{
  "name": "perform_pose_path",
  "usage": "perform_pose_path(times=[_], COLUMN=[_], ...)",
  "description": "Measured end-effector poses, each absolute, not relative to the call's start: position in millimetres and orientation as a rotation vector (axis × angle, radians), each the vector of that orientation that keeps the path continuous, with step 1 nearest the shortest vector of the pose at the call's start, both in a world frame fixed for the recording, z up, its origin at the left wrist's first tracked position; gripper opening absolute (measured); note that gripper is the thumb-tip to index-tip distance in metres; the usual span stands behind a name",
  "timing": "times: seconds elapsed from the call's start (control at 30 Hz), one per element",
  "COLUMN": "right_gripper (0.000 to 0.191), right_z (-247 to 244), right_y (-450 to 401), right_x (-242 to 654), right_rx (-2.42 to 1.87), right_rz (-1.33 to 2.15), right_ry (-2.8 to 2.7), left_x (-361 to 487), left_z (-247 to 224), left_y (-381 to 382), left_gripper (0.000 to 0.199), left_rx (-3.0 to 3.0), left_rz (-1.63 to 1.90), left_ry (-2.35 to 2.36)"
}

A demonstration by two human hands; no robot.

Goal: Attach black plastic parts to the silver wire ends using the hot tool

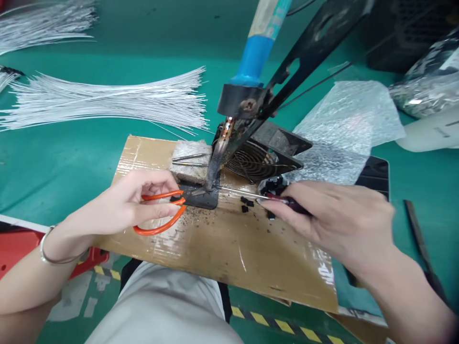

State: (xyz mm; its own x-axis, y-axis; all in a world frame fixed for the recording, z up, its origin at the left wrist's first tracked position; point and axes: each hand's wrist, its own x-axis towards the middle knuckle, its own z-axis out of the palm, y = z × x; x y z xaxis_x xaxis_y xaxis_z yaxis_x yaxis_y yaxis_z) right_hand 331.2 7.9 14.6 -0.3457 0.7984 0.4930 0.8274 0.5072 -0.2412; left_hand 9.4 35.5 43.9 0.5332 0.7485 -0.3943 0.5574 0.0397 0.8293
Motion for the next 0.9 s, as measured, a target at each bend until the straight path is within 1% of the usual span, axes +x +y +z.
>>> perform_pose_path(times=[0.07, 0.1, 0.17, 0.33, 0.47, 0.77, 0.83, 0.9], right_gripper=[0.064, 0.061, 0.056, 0.050, 0.049, 0.047, 0.043, 0.034], right_z=[10.9, 9.1, 5.6, -1.5, -4.4, -7.8, -8.5, -8.4], right_y=[7.0, 7.0, 8.0, 10.3, 10.5, 10.0, 9.7, 8.9], right_x=[332.7, 333.4, 334.7, 336.2, 335.1, 334.1, 334.3, 334.5], right_rx=[-1.048, -0.930, -0.893, -0.957, -0.971, -0.945, -0.956, -0.964], right_rz=[-0.523, -0.637, -0.718, -0.684, -0.638, -0.564, -0.505, -0.424], right_ry=[-2.311, -2.354, -2.348, -2.383, -2.372, -2.364, -2.339, -2.302], left_x=[8.9, 8.7, 8.5, 8.4, 9.2, 9.1, 9.1, 8.9], left_z=[45.5, 45.9, 46.4, 48.0, 48.1, 46.5, 46.1, 45.5], left_y=[36.7, 37.2, 37.7, 34.0, 28.5, 22.6, 21.7, 20.8], left_gripper=[0.019, 0.019, 0.018, 0.020, 0.024, 0.024, 0.025, 0.026], left_rx=[1.624, 1.624, 1.624, 1.605, 1.597, 1.519, 1.528, 1.530], left_rz=[0.198, 0.195, 0.180, 0.136, 0.108, 0.074, 0.080, 0.078], left_ry=[1.136, 1.139, 1.153, 1.130, 1.141, 1.165, 1.177, 1.173])
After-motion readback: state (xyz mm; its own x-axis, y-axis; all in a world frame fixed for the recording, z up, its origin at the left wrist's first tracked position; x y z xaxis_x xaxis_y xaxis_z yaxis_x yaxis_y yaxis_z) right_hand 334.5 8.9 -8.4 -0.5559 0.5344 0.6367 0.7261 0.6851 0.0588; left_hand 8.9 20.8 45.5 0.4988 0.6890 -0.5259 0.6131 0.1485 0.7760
